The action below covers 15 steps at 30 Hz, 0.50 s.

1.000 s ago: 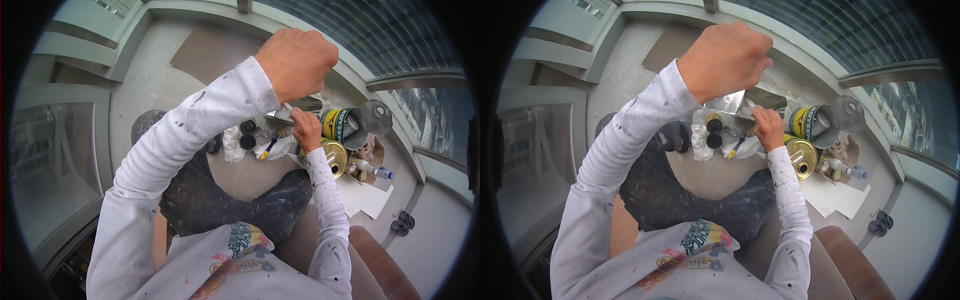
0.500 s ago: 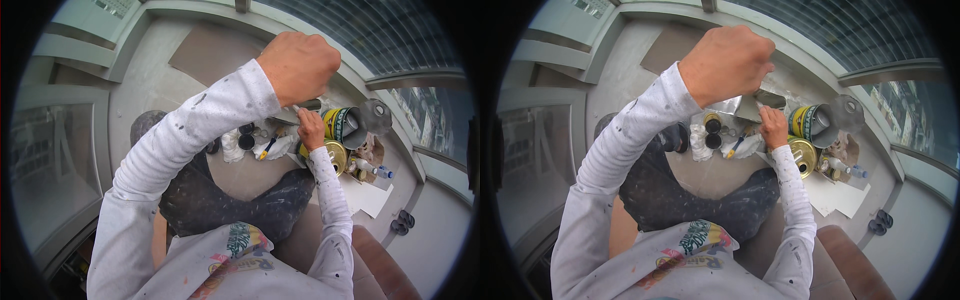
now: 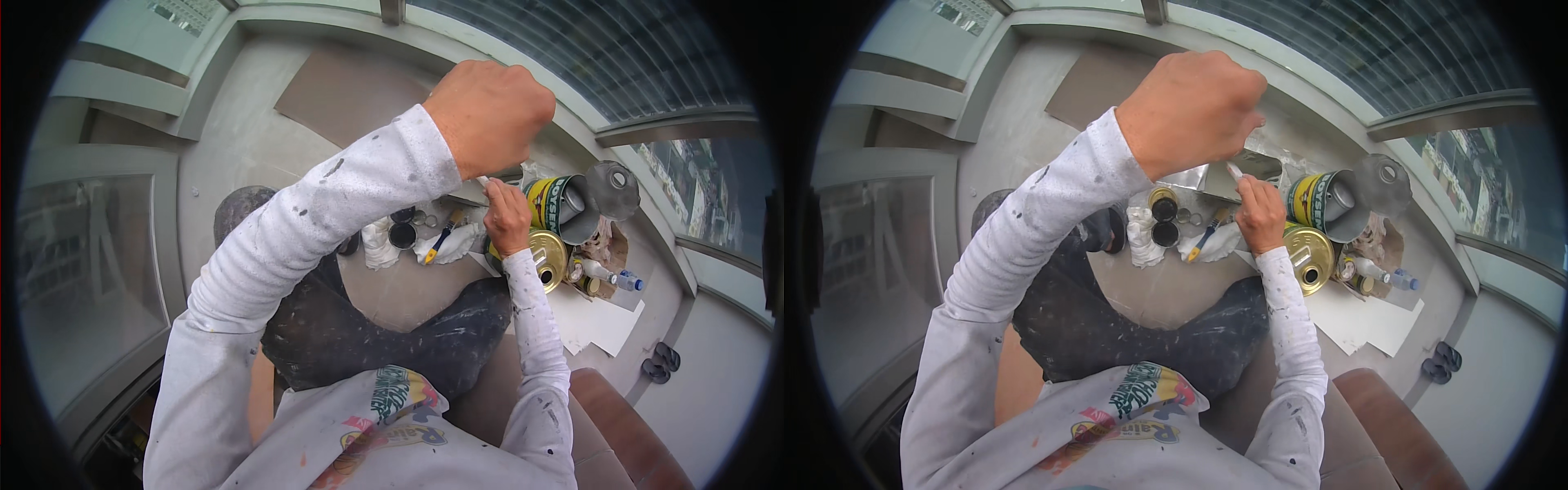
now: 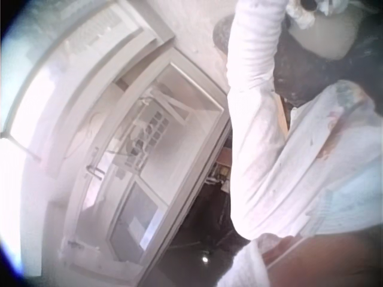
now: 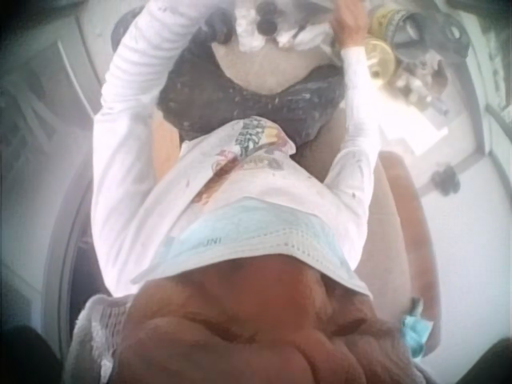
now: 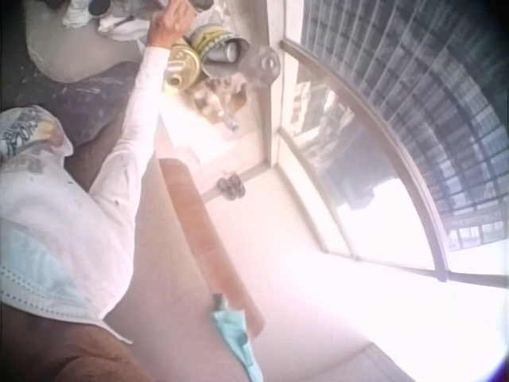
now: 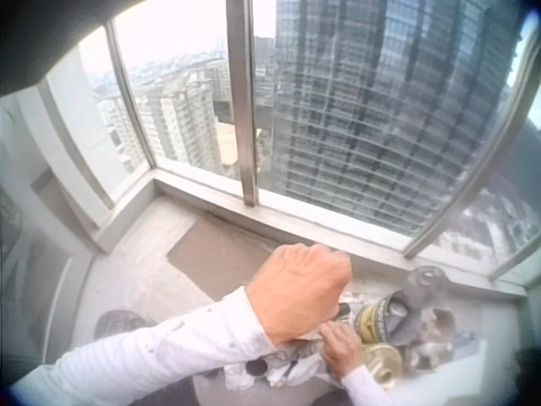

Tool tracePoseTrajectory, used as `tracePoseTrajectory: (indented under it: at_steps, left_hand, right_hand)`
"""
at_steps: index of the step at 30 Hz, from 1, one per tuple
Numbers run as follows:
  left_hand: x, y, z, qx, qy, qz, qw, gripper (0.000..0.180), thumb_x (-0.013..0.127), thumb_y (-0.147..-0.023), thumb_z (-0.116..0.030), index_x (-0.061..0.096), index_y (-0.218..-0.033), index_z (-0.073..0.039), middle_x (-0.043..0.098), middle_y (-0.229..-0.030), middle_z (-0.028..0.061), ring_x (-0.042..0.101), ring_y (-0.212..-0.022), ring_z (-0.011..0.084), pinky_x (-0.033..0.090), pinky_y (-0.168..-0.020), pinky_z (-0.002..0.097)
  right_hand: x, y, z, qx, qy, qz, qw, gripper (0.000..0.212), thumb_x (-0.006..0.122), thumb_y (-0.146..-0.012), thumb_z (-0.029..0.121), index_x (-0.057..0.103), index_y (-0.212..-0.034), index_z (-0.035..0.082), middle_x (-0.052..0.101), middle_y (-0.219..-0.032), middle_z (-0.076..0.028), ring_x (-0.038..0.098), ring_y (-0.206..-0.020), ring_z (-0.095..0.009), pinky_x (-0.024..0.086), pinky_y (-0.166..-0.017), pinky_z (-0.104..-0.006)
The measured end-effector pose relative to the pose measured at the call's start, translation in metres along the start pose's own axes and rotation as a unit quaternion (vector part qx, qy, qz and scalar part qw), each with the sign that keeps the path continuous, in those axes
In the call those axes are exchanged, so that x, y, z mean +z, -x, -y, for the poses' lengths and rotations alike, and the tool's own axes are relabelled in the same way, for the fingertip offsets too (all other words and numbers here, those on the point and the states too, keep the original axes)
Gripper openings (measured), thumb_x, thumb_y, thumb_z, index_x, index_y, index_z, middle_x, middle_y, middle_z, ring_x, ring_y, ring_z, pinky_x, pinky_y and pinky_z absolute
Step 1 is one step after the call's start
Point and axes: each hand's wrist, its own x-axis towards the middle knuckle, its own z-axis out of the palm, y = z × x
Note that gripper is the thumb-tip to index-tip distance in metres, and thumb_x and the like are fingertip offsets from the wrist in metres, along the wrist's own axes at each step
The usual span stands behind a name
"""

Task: The person sits on the floor and cleans the rims of several metal paint cans using a white cloth. They wipe the edges of a rectangular tin and a round yellow can, then place the cloth inside the round can to wipe the interior. The person also handles a larger green and yellow paint can, wiping its rim and interior.

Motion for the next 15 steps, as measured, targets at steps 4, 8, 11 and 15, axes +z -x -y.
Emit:
tracePoseTrajectory:
  at_steps: [4, 8, 11, 15]
  left_hand:
    - [0.000, 0.001, 0.001, -0.026, 0.000, 0.034, 0.999, 0.023, 0.071, -0.078, -0.022, 0.060, -0.074, -0.002, 0.062, -0.069, 0.0167, 0.064, -0.071, 0.0377, 0.052, -0.062, 0.0457]
    - [0.001, 0.011, 0.004, -0.009, 0.008, 0.004, 1.000, 0.022, 0.071, -0.078, -0.022, 0.061, -0.074, -0.002, 0.062, -0.070, 0.0168, 0.064, -0.071, 0.0375, 0.052, -0.062, 0.0455]
    - [0.004, 0.003, -0.004, -0.001, 0.015, 0.011, 1.000, 0.016, 0.070, -0.074, -0.018, 0.063, -0.073, -0.003, 0.064, -0.070, 0.0170, 0.066, -0.071, 0.0369, 0.053, -0.062, 0.0445]
    - [0.006, 0.004, -0.002, -0.003, 0.002, 0.008, 1.000, 0.008, 0.068, -0.065, -0.009, 0.067, -0.071, -0.003, 0.066, -0.071, 0.0179, 0.068, -0.071, 0.0358, 0.055, -0.061, 0.0430]
  right_hand:
    - [0.008, 0.011, -0.005, 0.007, 0.006, 0.011, 1.000, 0.042, 0.060, -0.063, -0.013, 0.063, -0.102, 0.002, 0.069, -0.095, -0.009, 0.064, -0.084, -0.029, 0.052, -0.075, -0.0376]
    - [-0.005, -0.003, 0.014, -0.020, -0.013, -0.017, 1.000, 0.040, 0.060, -0.064, -0.012, 0.063, -0.101, 0.002, 0.068, -0.096, -0.009, 0.064, -0.084, -0.029, 0.052, -0.075, -0.0379]
    - [-0.004, 0.009, -0.004, -0.015, 0.001, 0.023, 1.000, 0.039, 0.061, -0.065, -0.010, 0.062, -0.102, 0.002, 0.068, -0.100, -0.009, 0.063, -0.085, -0.029, 0.052, -0.076, -0.0388]
    - [0.008, 0.008, 0.007, -0.005, -0.006, 0.000, 1.000, 0.038, 0.061, -0.065, -0.008, 0.061, -0.102, 0.003, 0.067, -0.102, -0.009, 0.063, -0.088, -0.029, 0.051, -0.078, -0.0392]
